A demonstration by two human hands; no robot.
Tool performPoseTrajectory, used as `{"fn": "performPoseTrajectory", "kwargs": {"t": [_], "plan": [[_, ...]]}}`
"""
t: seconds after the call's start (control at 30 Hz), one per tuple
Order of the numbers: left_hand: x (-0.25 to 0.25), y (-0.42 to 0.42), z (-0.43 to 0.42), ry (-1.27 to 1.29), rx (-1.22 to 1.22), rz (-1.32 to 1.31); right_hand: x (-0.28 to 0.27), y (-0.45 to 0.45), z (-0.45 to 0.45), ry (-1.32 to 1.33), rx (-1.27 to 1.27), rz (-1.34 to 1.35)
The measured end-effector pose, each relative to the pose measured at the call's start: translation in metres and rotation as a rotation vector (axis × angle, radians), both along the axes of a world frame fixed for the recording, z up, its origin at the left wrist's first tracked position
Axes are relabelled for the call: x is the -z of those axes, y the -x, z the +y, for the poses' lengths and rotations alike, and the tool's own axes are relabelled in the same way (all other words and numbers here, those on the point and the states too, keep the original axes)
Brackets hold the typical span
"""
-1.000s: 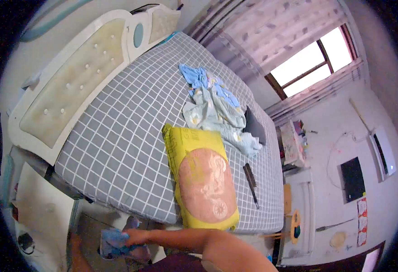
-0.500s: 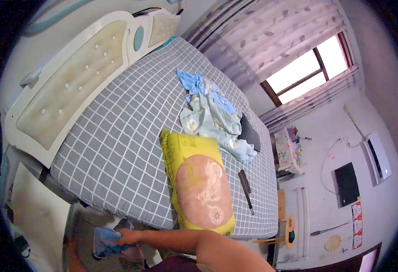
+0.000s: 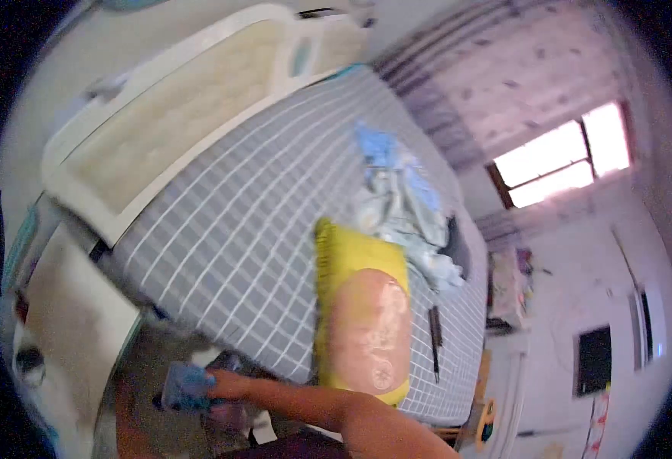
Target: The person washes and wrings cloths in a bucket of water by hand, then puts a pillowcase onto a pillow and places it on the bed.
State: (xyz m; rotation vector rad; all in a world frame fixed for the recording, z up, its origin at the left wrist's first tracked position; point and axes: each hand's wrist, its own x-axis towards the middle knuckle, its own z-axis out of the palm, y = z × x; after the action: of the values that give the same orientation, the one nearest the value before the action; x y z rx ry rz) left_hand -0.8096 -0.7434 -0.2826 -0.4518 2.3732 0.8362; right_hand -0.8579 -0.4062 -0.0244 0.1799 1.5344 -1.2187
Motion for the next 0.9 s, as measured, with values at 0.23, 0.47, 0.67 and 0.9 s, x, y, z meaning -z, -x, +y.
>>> {"fn": "performPoseTrajectory", "kwargs": {"t": [0.23, 0.47, 0.67, 0.9], "plan": [[-0.060, -0.034, 0.025, 0.056, -0.092, -0.077, 0.009, 0.027, -0.051, 0.065, -0.024, -0.156], [-0.056, -0.038, 0.020, -0.942, -1.037, -0.029, 0.065, 0.055, -0.120, 0.071, -0.254, -0.106], [-0.132, -0.066, 0.020, -1.620, -1.466, 0.156, 0.077, 0.086, -0.154, 0.103, -0.434, -0.027], [-0.133, -0.069, 0.009, -1.618, -1.710, 0.466, 0.103, 0.100, -0.189, 0.178, -0.324, 0.221]]}}
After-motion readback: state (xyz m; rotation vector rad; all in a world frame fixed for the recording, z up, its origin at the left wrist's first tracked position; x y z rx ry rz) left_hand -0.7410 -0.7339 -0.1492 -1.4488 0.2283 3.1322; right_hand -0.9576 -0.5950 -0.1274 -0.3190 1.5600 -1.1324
